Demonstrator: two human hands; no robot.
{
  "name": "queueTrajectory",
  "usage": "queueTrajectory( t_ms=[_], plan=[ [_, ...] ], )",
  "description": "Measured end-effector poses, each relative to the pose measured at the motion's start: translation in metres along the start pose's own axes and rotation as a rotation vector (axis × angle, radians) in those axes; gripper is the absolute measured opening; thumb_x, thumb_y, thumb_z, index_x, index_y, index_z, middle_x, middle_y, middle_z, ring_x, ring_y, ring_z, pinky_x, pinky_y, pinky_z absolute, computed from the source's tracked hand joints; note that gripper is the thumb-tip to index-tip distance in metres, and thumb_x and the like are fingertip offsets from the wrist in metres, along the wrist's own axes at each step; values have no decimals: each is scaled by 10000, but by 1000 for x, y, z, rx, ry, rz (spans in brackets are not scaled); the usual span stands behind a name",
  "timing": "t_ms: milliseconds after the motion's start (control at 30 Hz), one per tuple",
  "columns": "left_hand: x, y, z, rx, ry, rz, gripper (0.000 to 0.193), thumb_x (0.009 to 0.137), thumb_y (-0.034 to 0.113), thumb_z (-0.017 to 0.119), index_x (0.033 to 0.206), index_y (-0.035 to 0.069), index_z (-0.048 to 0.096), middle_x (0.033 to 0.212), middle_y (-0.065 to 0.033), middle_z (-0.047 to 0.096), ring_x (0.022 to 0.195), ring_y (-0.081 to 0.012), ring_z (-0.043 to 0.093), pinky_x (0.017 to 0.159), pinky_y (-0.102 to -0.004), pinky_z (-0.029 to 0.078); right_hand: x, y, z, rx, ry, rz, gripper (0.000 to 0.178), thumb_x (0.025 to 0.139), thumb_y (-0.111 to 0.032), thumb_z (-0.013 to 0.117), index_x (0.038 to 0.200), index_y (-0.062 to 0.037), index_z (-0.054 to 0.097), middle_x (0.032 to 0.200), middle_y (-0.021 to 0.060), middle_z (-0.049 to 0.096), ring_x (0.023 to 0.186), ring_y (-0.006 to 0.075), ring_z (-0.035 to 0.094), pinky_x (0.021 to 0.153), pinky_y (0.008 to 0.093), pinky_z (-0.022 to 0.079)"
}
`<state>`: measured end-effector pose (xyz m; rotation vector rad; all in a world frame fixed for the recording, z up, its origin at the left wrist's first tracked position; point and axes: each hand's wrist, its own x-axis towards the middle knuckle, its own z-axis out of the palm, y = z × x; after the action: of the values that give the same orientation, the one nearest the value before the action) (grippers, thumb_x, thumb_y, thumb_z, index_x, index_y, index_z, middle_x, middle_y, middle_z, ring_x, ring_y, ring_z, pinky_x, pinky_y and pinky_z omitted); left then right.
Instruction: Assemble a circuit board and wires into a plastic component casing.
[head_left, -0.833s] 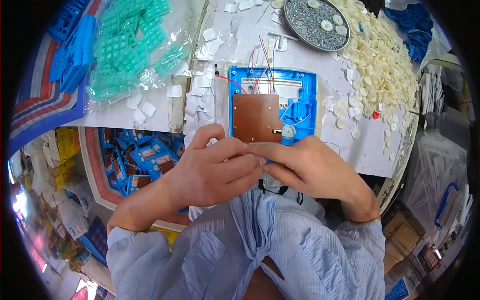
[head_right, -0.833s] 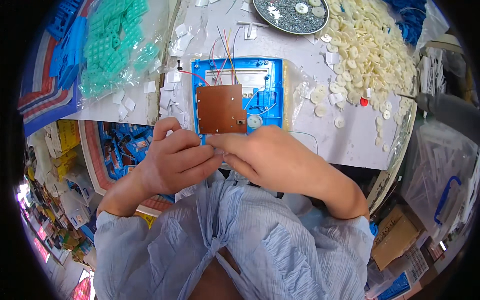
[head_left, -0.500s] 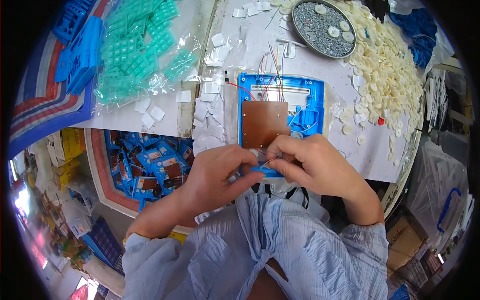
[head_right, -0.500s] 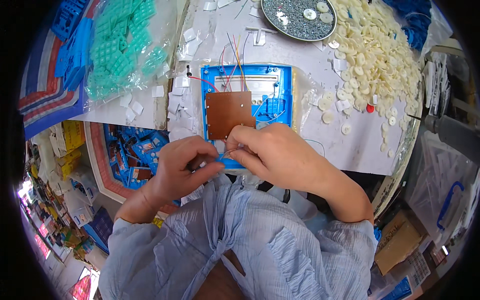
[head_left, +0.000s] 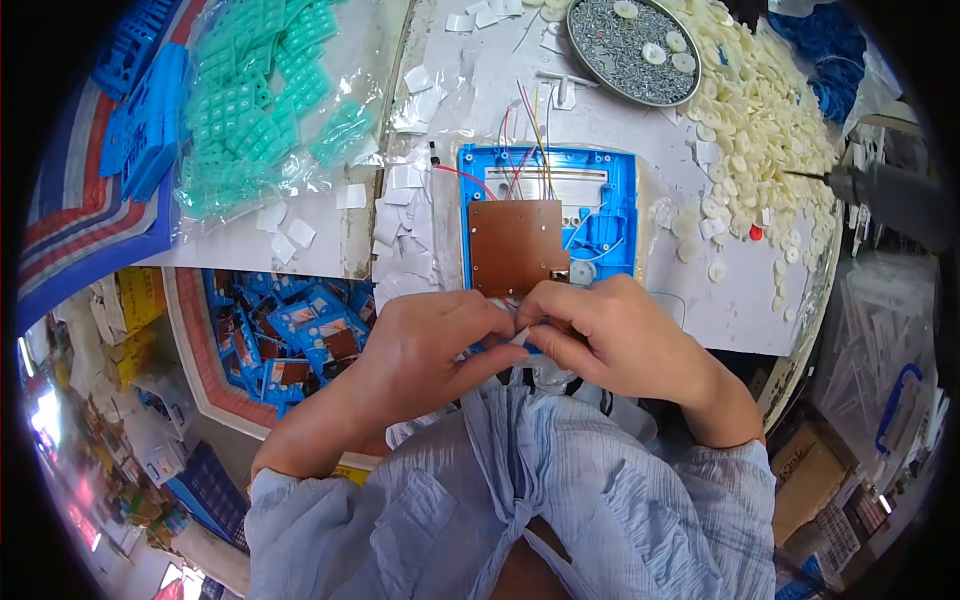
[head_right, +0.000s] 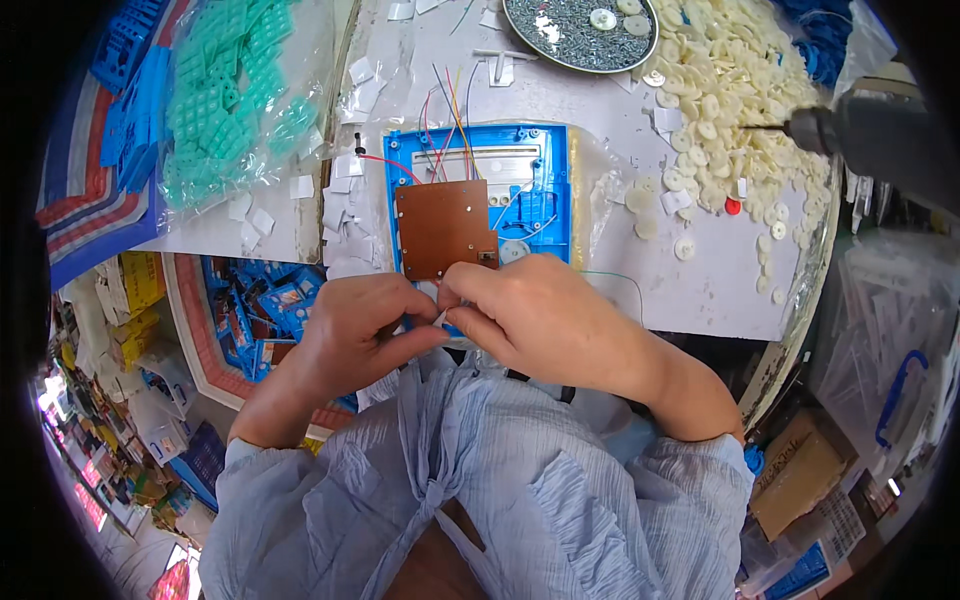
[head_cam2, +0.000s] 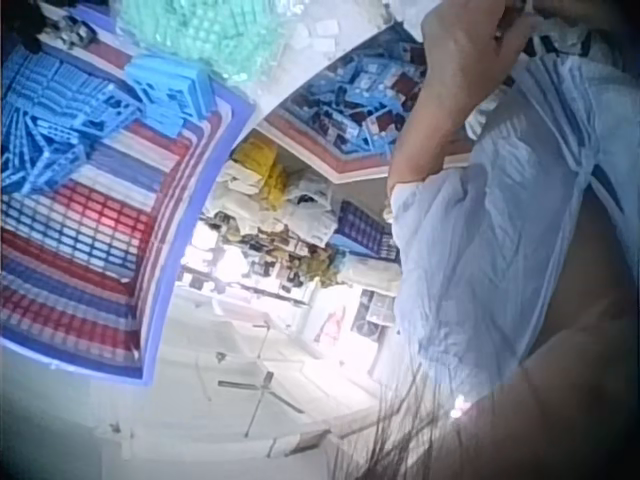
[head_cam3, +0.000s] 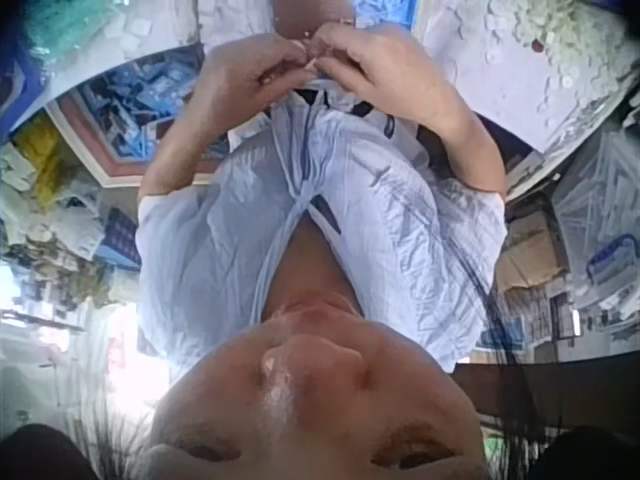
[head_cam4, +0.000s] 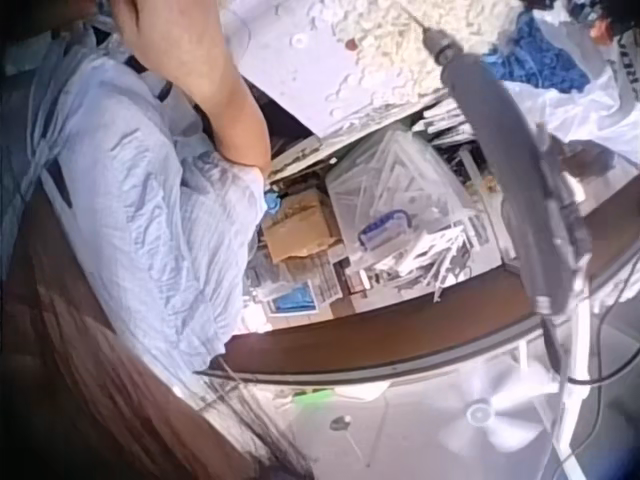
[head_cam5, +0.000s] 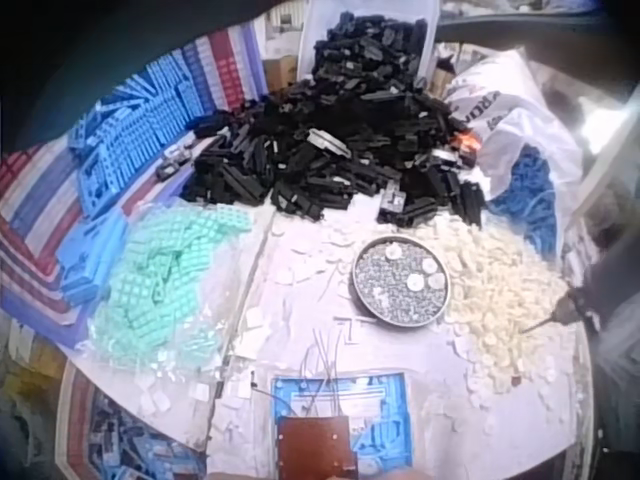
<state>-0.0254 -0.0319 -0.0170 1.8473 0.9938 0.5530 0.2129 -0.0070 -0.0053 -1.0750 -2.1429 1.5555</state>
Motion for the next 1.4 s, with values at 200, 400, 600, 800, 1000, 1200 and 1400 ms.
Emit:
queueTrajectory(
  t_ms=[200,400,600,800,1000,1200,1400],
  plan=[
    [0,1,3,56,18,40,181,835,142,826,911,78,676,794,-67,662,707,-285,678,587,-398,521,-3,-1,3,-59,-30,8,119,965,-148,661,997,-47,605,737,169,684,678,399,682,606,500,523],
    [2,1,1,100,-9,75,164,837,140,811,909,81,676,804,-66,652,700,-287,670,594,-404,531,-6,-4,2,-99,-39,2,127,969,-155,660,990,-43,604,735,164,682,677,388,684,601,497,523],
    [-1,3,3,148,-4,84,153,845,145,801,901,84,673,791,-59,627,697,-284,663,589,-394,532,-8,-3,5,-124,-23,-10,126,969,-161,661,983,-47,610,733,147,684,666,369,687,587,478,526],
    [-4,6,5,149,3,65,121,863,121,778,902,79,672,792,-70,626,695,-288,664,589,-400,535,-8,0,7,-134,-20,-21,123,962,-158,666,977,-48,613,730,140,681,666,359,688,583,466,528],
    [-9,3,6,-21,-4,-27,81,904,85,737,952,49,683,839,-119,685,729,-331,687,633,-431,545,-6,-3,3,-90,-16,-9,106,958,-144,681,986,-55,630,727,139,686,655,353,690,583,451,523],
    [-4,9,-7,-100,-41,-157,115,867,32,759,977,39,725,784,-77,685,588,-171,622,545,-312,461,-6,1,2,-84,18,8,84,951,-110,710,996,-60,660,701,135,683,612,334,685,560,410,507],
    [-2,8,3,-89,33,-141,118,824,3,764,911,42,694,760,-55,653,534,-134,553,510,-291,422,-5,0,2,-104,-2,33,84,951,-117,710,987,-59,660,698,141,680,623,345,684,566,422,505]
  ],
)
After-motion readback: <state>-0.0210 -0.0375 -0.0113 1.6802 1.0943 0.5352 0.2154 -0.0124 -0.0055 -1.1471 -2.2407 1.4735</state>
